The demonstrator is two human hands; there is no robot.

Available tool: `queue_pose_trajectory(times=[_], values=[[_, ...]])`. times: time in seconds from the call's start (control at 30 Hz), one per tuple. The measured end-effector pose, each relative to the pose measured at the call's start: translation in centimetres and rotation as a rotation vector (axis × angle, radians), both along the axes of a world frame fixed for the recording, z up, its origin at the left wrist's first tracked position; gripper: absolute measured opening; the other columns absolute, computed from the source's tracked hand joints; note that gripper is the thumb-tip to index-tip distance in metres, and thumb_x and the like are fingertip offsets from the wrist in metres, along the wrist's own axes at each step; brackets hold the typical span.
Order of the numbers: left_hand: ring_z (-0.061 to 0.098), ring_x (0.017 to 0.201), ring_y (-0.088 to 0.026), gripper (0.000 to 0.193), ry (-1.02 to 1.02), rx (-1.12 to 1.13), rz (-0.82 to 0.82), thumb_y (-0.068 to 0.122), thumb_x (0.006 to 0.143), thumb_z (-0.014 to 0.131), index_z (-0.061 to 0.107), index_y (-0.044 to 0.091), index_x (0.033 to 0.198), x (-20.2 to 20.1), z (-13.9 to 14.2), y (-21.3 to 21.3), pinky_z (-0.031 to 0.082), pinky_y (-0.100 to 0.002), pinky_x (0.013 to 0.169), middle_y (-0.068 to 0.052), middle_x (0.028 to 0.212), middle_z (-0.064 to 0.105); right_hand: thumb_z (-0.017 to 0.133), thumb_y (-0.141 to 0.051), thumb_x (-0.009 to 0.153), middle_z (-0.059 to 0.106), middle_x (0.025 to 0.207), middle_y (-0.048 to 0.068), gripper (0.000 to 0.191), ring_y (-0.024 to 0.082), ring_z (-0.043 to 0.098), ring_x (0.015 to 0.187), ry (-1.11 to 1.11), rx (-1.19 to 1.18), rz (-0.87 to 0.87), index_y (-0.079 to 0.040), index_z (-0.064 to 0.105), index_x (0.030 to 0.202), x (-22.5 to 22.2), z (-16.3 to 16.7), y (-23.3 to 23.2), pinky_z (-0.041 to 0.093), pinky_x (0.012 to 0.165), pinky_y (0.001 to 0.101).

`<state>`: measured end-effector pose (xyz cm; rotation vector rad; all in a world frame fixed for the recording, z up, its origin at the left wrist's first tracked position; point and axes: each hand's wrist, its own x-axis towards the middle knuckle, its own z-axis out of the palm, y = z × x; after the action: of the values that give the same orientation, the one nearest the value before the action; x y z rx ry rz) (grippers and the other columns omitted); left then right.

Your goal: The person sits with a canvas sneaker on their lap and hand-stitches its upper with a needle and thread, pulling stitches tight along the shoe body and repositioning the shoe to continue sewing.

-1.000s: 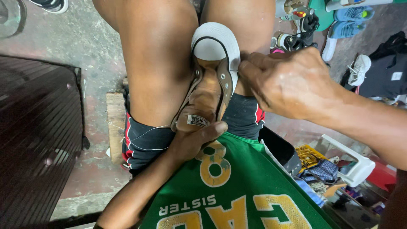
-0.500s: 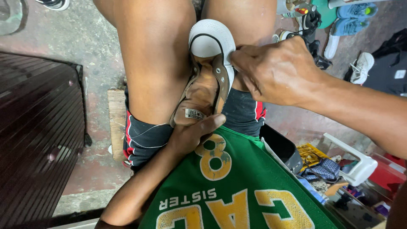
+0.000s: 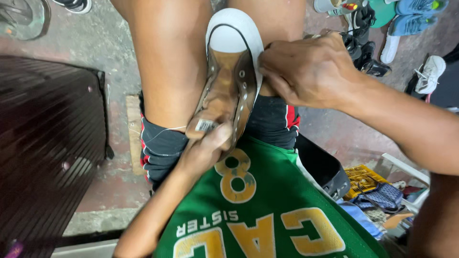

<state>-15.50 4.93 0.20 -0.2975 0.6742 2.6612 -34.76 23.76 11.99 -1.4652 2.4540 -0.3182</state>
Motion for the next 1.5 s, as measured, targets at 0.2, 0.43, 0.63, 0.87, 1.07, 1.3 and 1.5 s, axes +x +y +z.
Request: queue_pose_trajectory(times=[0.2, 0.43, 0.63, 0.87, 1.07, 1.3, 1.5], values=[[0.067, 0.104, -0.018, 0.020, -0.020, -0.433, -0.055, 0.017, 0.099, 0.055, 0.063, 0.004, 0.111, 5.7, 3.6, -5.5, 0.055, -0.031, 0.092, -0.014, 0.116, 0.066, 0.068, -0.014, 0.101, 0.073, 0.096, 0.007, 0.008, 0.025, 0.069, 0.070, -0.105, 0.061, -0.142, -0.007, 0.071, 0.098, 0.9, 1.4, 1.8, 0.054, 0.060, 0.0348], [0.065, 0.090, -0.021, 0.008, -0.338, -1.531, 0.196, 0.004, 0.097, 0.058, 0.062, 0.000, 0.103, 8.0, 5.2, -10.6, 0.056, -0.033, 0.077, -0.015, 0.120, 0.064, 0.071, -0.007, 0.093, 0.072, 0.087, 0.015, 0.009, 0.023, 0.063, 0.057, -0.219, 0.016, -0.288, 0.002, 0.073, 0.097, 1.4, 1.5, 1.3, 0.050, 0.052, 0.0329], [0.063, 0.113, -0.029, 0.030, 0.225, -1.892, 0.313, 0.008, 0.090, 0.080, 0.071, 0.005, 0.118, 6.3, 5.7, -6.3, 0.056, -0.036, 0.093, -0.013, 0.126, 0.057, 0.071, -0.005, 0.095, 0.072, 0.090, 0.014, 0.008, 0.020, 0.063, 0.062, -0.272, -0.055, -0.333, 0.003, 0.070, 0.097, 2.1, 1.0, 1.8, 0.048, 0.056, 0.0302], [0.067, 0.095, -0.022, 0.019, 0.320, -1.688, 0.372, 0.004, 0.094, 0.079, 0.071, 0.009, 0.110, 6.5, 4.2, -4.7, 0.055, -0.033, 0.085, -0.008, 0.115, 0.066, 0.073, -0.010, 0.102, 0.071, 0.086, 0.011, 0.009, 0.017, 0.066, 0.064, -0.296, -0.029, -0.394, -0.001, 0.073, 0.104, 2.7, 0.5, 3.0, 0.050, 0.060, 0.0267], [0.051, 0.072, -0.010, 0.010, 0.128, -0.056, 0.521, 0.016, 0.101, 0.059, 0.063, 0.006, 0.100, 8.1, 4.6, -4.6, 0.038, -0.026, 0.070, -0.003, 0.087, 0.063, 0.069, -0.010, 0.102, 0.071, 0.088, 0.011, 0.012, 0.019, 0.070, 0.071, -0.354, -0.052, -0.414, -0.004, 0.074, 0.110, 2.7, -0.1, 4.4, 0.053, 0.068, 0.0302], [0.052, 0.060, -0.013, 0.016, -0.199, -0.882, -0.180, 0.010, 0.101, 0.054, 0.063, 0.001, 0.092, 5.6, 2.1, -0.4, 0.042, -0.032, 0.053, -0.006, 0.069, 0.055, 0.065, -0.005, 0.103, 0.074, 0.102, 0.012, 0.011, 0.027, 0.073, 0.091, -0.284, -0.165, -0.276, -0.003, 0.072, 0.112, 3.2, 0.2, 4.9, 0.057, 0.079, 0.0326], [0.066, 0.091, -0.031, 0.015, 0.739, -1.527, -0.221, 0.005, 0.092, 0.058, 0.064, 0.007, 0.105, 2.6, -1.5, 1.7, 0.052, -0.042, 0.080, -0.014, 0.098, 0.066, 0.071, -0.005, 0.095, 0.073, 0.097, 0.008, 0.008, 0.027, 0.074, 0.087, -0.311, -0.156, -0.232, -0.004, 0.072, 0.103, 2.9, 1.7, 5.2, 0.057, 0.071, 0.0349]])
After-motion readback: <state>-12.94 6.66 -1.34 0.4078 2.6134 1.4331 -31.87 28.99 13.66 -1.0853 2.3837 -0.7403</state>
